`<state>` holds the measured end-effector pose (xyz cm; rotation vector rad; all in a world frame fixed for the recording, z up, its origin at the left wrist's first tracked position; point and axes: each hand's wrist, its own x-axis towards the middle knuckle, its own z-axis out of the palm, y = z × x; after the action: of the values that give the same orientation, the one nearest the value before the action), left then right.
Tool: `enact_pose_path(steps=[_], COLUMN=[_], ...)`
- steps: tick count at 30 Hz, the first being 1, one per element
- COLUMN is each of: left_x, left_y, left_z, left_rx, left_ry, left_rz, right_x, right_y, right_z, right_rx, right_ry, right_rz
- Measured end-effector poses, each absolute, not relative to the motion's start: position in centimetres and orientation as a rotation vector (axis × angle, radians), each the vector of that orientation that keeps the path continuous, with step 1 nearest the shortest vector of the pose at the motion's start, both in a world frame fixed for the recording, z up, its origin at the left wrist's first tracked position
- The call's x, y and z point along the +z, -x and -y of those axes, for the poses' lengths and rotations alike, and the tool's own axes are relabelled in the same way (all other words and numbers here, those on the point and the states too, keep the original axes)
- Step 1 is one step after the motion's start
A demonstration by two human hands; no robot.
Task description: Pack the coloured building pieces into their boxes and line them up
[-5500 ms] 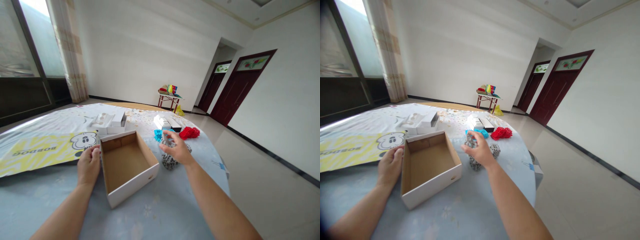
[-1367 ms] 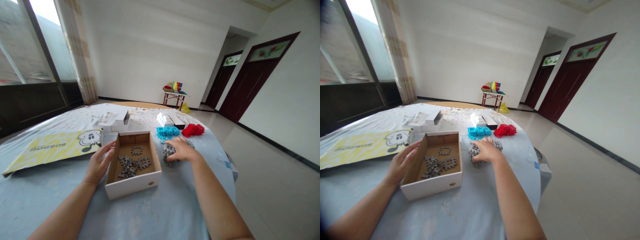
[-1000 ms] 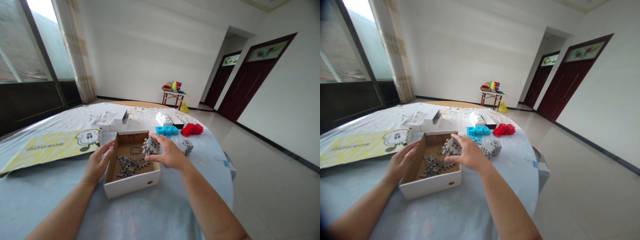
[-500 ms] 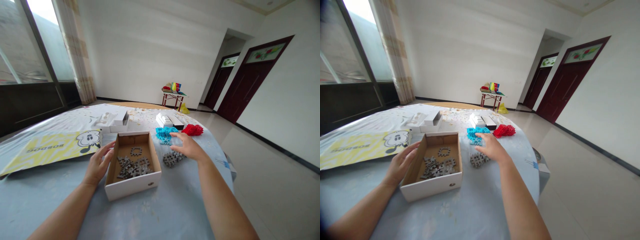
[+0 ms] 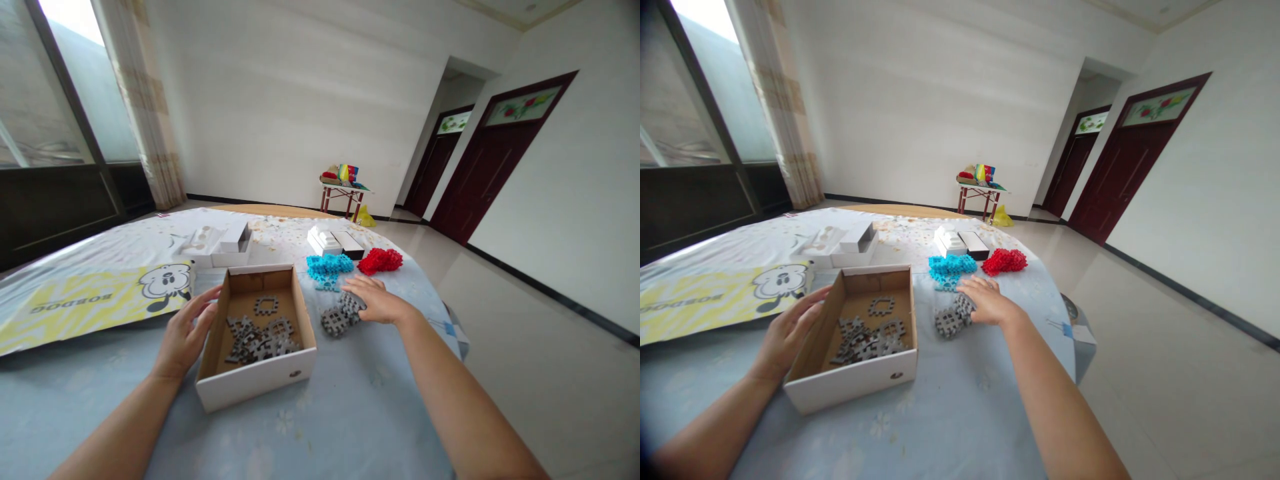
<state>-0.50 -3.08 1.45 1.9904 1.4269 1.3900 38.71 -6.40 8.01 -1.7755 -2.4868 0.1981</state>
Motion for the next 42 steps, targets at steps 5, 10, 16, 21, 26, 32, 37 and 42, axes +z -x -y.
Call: enact_pose_path(steps=[5, 10, 16, 21, 26, 32, 37, 42], left_x=[1.4, 1.3, 1.3, 1.4, 1.3, 1.4, 1.5, 1.7], left_y=[0.5, 0.5, 0.3, 0.2, 0.2, 0.0, -0.1, -0.2], left_z=[3.0, 2.9, 3.0, 3.2, 3.2, 3.3, 3.4, 3.4], left_rx=[1.387, 1.398, 1.42, 1.445, 1.437, 1.442, 1.457, 1.458], left_ry=[-1.991, -1.973, -1.965, -1.947, -1.94, -1.937, -1.94, -1.965], left_rz=[-1.42, -1.415, -1.401, -1.377, -1.378, -1.361, -1.354, -1.364], right_x=[7.7, 7.9, 7.8, 7.8, 7.8, 8.4, 10.5, 12.2], right_y=[-38.7, -38.6, -38.5, -38.2, -37.9, -37.6, -35.4, -29.4], right_z=[6.0, 5.9, 5.9, 5.6, 5.4, 5.9, 6.6, 6.1], right_rx=[0.206, 0.196, 0.154, 0.143, 0.16, 0.068, 0.006, 0.185], right_ry=[1.747, 1.765, 1.805, 1.895, 1.886, 1.844, 1.599, 1.322], right_rz=[2.471, 2.432, 2.395, 2.391, 2.422, 2.364, 2.207, 2.309])
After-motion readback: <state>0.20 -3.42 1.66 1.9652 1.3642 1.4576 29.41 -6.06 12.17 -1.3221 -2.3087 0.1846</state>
